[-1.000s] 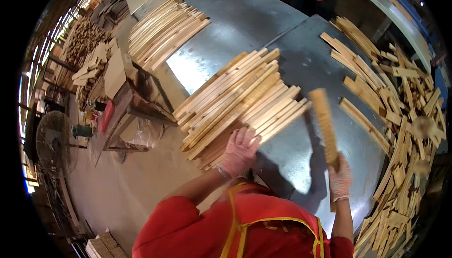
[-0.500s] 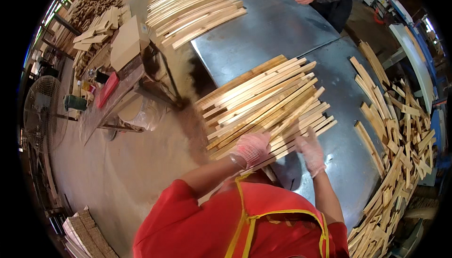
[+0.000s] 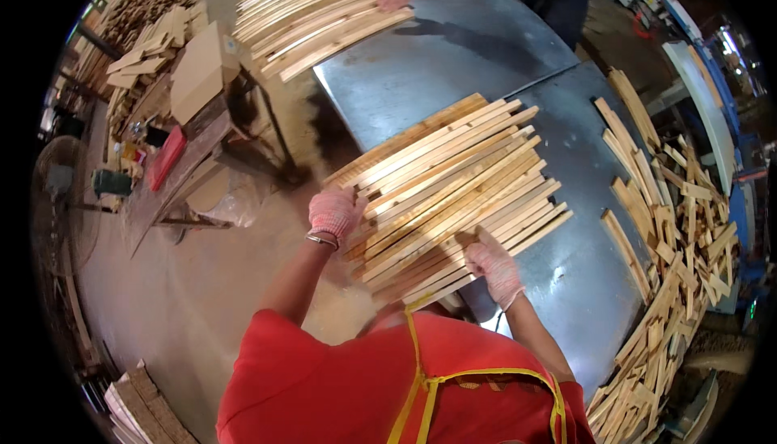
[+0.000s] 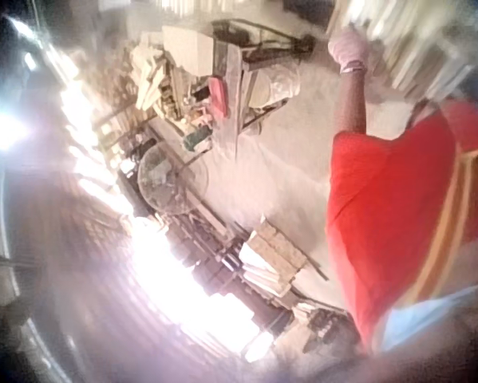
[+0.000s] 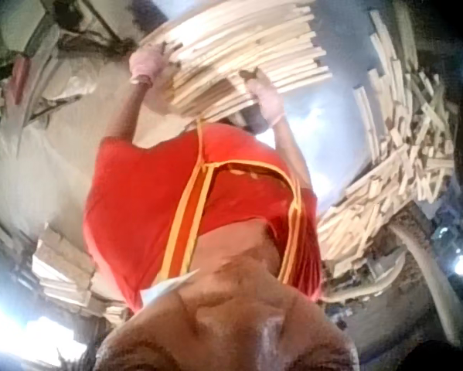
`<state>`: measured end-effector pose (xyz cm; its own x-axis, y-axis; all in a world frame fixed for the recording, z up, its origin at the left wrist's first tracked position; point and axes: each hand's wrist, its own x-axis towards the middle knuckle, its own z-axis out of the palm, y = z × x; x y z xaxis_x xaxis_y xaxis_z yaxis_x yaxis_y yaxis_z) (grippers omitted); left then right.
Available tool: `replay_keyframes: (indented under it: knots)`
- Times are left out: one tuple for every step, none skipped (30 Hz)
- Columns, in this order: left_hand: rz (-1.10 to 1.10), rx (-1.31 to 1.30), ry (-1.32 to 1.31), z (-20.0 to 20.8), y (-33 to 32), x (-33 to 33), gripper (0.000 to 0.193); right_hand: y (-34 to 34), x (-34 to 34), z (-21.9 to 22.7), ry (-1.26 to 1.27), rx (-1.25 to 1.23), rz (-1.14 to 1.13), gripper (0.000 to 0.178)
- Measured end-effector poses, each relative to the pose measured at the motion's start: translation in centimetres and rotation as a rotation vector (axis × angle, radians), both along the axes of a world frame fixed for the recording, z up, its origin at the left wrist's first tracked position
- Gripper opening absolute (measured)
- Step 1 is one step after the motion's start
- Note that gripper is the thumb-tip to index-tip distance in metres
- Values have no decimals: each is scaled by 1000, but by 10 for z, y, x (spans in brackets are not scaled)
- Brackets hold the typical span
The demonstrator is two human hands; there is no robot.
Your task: The person picks up thin wooden planks from a large pile on a metal table and stacks them into a neat, aligned pile. The person wears pink gloves and a red shirt while performing the repetitive task of sorting and stacking the wood pieces.
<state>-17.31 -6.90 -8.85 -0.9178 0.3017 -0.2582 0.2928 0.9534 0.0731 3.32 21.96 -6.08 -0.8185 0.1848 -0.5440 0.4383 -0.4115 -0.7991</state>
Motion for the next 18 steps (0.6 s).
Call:
replay_keyframes:
  knots:
    - [10, -17, -38, 0, 8, -2, 40, 6, 5, -13, 4, -12, 21, 53]
    - [26, 5, -84, 1, 15, -6, 41, 10, 7, -19, 8, -25, 43, 51]
    - [40, 25, -131, 2, 23, -10, 43, 16, 12, -24, 8, -59, 51, 48]
    - [62, 44, -178, 5, 29, -13, 44, 18, 12, -23, 8, -96, 67, 44]
    - [70, 109, -251, 13, 36, -18, 45, 21, 13, -22, 8, -132, 82, 40]
    - [27, 182, -222, 7, 45, -24, 44, 23, 12, -22, -3, -124, 59, 36]
    - [-14, 250, -190, 4, 52, -30, 42, 20, 10, -19, -9, -123, 39, 31]
    - [-56, 317, -159, 2, 59, -35, 41, 18, 9, -17, -16, -122, 17, 27]
    - [-61, 432, -161, -2, 70, -39, 36, 19, 9, -20, 3, -132, 9, 20]
    - [-64, 490, -168, -2, 84, -45, 38, 20, 9, -23, -1, -150, 1, 21]
    - [-67, 548, -176, -4, 99, -51, 40, 20, 9, -25, -3, -169, -7, 21]
    - [-72, 605, -187, -5, 115, -55, 42, 20, 10, -27, -6, -187, -17, 22]
    - [-61, 720, -245, -3, 136, -56, 40, 21, 10, -27, -27, -154, -20, 25]
    - [-61, 705, -359, -5, 154, -62, 44, 19, 8, -25, -39, -126, -23, 27]
    - [-81, 662, -312, -8, 173, -67, 45, 16, 7, -21, -51, -99, -28, 29]
    - [-104, 622, -267, -8, 193, -71, 47, 16, 8, -18, -66, -69, -36, 31]
    - [-79, 595, -271, 4, 213, -75, 50, 17, 13, -25, -30, -92, -80, 27]
    - [-54, 569, -274, 17, 230, -78, 53, 20, 17, -37, 32, -24, -46, 25]
